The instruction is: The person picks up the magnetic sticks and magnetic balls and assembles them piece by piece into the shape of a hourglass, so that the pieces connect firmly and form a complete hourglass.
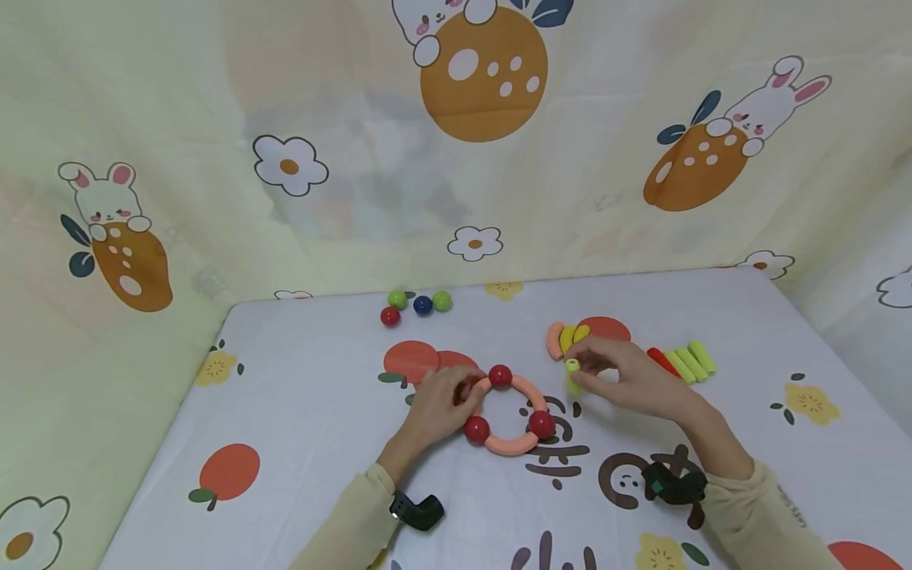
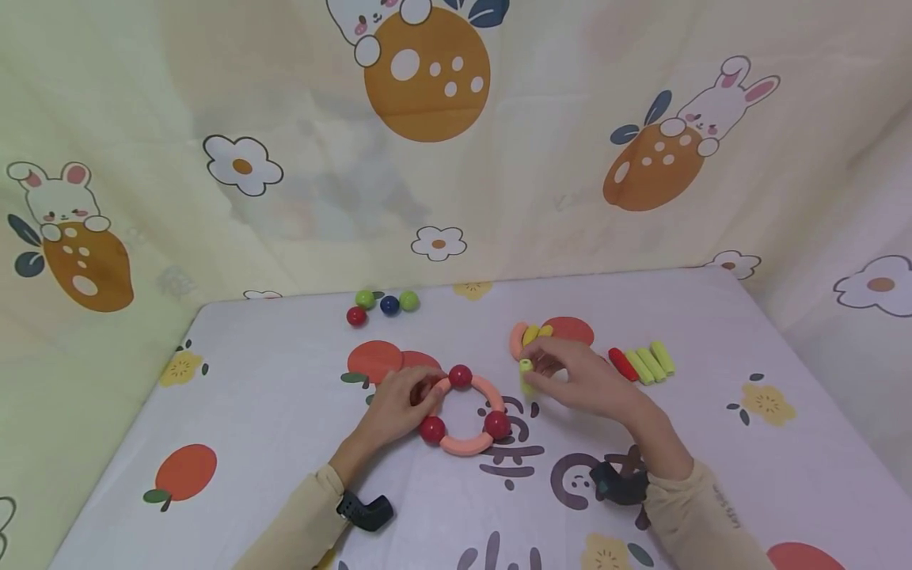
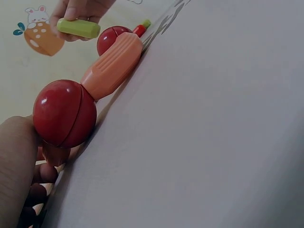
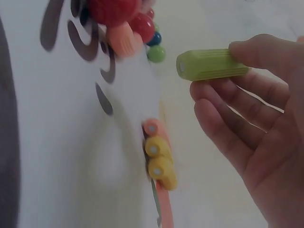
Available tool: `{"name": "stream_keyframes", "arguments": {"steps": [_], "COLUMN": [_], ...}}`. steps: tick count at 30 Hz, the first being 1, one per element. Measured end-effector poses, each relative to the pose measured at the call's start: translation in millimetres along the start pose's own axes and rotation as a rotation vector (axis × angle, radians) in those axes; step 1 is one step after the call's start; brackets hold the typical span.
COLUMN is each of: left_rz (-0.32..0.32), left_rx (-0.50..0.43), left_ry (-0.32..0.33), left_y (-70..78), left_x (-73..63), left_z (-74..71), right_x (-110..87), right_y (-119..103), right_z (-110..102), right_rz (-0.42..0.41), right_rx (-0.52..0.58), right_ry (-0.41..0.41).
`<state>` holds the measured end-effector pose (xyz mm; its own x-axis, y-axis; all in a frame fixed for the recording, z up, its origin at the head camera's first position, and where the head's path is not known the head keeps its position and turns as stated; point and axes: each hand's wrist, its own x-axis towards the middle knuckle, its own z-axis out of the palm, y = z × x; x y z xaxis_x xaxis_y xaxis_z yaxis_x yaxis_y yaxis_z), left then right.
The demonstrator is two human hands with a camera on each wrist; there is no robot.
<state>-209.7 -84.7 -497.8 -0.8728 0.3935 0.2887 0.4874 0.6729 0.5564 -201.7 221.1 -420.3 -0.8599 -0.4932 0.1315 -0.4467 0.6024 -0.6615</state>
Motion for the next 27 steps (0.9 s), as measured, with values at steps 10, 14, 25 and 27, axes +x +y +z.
{"name": "stream_keyframes", "arguments": {"steps": [10,14,25,27], "left_rz": [-0.004,-0.009,-0.007,-0.009], "left_rx": [-0.004,0.004,0.005,0.004], "left_ry": [-0.001,-0.002,-0.001,-0.003], "left_y": [1.2,1.4,1.3,1.2], "left_x": [-0.1,-0.2,-0.3,-0.4], "left_z": [-1.1,-0.6,-0.9,-0.9], "right_x": [1.8,2.1,2.7,2.7], "right_y": [-13.9,-16.4,-22.2,-22.4], "right_z": [13.9,18.3,26.4,27.3], "right_rz": [-0.05,-0.077,-0.095,-0.095], "right_rx": [0.039,0.043,0.041,0.05], "right_ry": [-0.033,-0.026,-0.06,-0.067]}}
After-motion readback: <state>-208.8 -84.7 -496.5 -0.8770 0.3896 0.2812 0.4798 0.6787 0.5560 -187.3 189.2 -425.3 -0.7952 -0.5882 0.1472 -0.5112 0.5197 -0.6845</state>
